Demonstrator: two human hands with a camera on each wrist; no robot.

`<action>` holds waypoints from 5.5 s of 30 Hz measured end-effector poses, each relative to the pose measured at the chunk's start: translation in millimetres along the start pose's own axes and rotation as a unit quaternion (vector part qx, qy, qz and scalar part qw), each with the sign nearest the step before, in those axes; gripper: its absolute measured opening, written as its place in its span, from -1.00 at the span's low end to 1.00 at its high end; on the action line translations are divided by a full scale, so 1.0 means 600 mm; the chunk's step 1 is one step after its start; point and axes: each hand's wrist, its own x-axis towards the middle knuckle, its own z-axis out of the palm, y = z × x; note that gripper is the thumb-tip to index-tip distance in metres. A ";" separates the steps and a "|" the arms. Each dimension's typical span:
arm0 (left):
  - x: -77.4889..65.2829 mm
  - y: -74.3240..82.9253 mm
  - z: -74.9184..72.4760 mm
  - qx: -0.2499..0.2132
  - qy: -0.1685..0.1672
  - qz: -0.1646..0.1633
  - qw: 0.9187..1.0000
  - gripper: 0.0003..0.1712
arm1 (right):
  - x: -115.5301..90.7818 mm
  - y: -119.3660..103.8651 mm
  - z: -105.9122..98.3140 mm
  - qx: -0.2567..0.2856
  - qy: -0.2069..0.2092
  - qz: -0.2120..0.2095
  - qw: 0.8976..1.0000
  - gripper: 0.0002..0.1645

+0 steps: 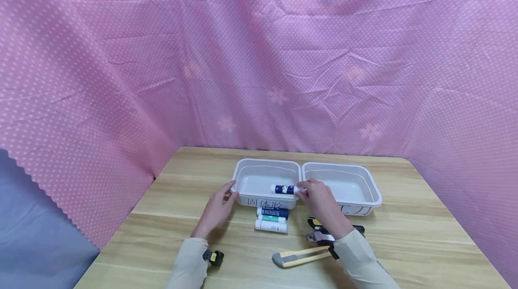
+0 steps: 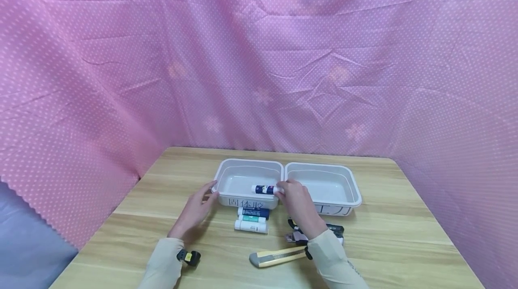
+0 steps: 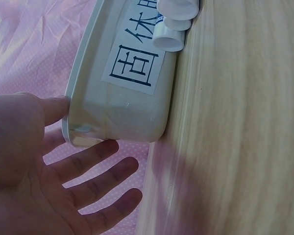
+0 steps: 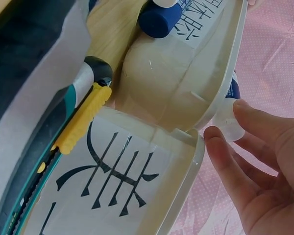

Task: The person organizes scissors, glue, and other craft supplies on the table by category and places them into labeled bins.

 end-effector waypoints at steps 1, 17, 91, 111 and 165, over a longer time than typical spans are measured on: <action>-0.001 -0.001 0.001 0.000 -0.001 -0.003 1.000 -0.38 | -0.001 0.000 0.000 0.000 0.000 0.000 1.000 -0.74; 0.001 0.002 0.001 0.005 -0.001 -0.007 1.000 -0.37 | 0.001 0.001 -0.007 0.003 -0.001 0.000 1.000 -0.66; -0.015 0.014 0.005 0.004 0.004 -0.012 1.000 -0.37 | -0.058 -0.031 0.052 -0.112 -0.141 -0.183 0.967 -0.58; -0.014 0.012 0.004 0.006 0.001 -0.014 1.000 -0.37 | -0.060 -0.037 0.053 -0.124 -0.183 -0.169 0.960 -0.63; -0.020 0.008 0.008 0.010 0.004 -0.007 1.000 -0.36 | -0.066 -0.046 0.054 -0.119 -0.209 -0.178 0.954 -0.66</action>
